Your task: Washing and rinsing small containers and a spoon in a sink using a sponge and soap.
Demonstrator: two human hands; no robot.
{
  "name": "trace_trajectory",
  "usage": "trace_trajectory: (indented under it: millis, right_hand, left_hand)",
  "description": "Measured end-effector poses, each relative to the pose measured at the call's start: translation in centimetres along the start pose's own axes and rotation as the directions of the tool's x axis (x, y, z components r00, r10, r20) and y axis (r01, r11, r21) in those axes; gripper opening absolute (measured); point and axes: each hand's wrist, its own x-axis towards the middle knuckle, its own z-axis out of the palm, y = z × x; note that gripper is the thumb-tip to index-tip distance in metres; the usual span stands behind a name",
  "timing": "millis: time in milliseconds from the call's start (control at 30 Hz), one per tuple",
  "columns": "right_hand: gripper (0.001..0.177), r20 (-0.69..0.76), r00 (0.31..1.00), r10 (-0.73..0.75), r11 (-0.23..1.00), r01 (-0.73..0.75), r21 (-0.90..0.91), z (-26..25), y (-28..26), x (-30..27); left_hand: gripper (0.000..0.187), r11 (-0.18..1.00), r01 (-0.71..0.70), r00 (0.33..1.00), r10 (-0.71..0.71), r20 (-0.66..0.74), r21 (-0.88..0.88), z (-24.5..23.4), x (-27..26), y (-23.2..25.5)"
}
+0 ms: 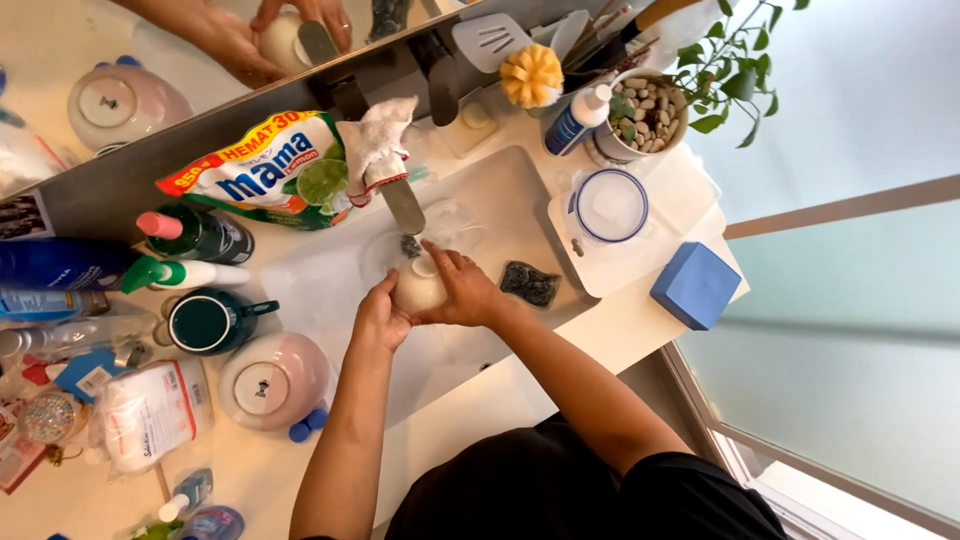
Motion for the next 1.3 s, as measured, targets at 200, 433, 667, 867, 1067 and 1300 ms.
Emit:
trace_trajectory:
  millis: [200, 433, 667, 867, 1067, 1300]
  right_hand:
    - [0.126, 0.231, 0.973, 0.022, 0.971, -0.076, 0.225, -2.1, -1.5, -5.0]
    - [0.117, 0.052, 0.999, 0.011, 0.982, -0.02, 0.19, -3.0, 0.8, -7.5]
    - [0.116, 0.099, 0.976, 0.196, 0.97, -0.208, 0.129, -6.8, 3.2, -9.9]
    - [0.114, 0.155, 0.981, 0.118, 0.973, -0.146, 0.181, -11.2, 7.5, -11.8]
    - [0.109, 0.273, 0.957, 0.096, 0.853, -0.221, 0.473, -22.6, 9.9, -14.3]
    - [0.105, 0.095, 0.964, 0.248, 0.952, -0.261, 0.162, -34.9, 15.4, -17.1]
  left_hand:
    - [0.038, 0.996, 0.031, 0.996, -0.025, 0.081, -0.08, -3.4, 1.3, -4.7]
    - [0.039, 1.0, 0.026, 0.996, -0.025, 0.084, -0.011, 1.3, -3.4, -6.1]
    - [0.047, 0.992, -0.008, 1.0, 0.005, 0.024, 0.124, 0.7, -1.4, -9.2]
    - [0.046, -0.048, -0.056, 0.674, 0.735, 0.073, 0.997, 4.1, -1.2, -12.0]
    - [0.036, -0.185, -0.058, 0.66, 0.731, 0.176, 0.981, 10.9, 0.9, -14.7]
    - [0.037, -0.064, -0.058, 0.754, 0.652, 0.085, 0.996, 13.2, 4.0, -16.7]
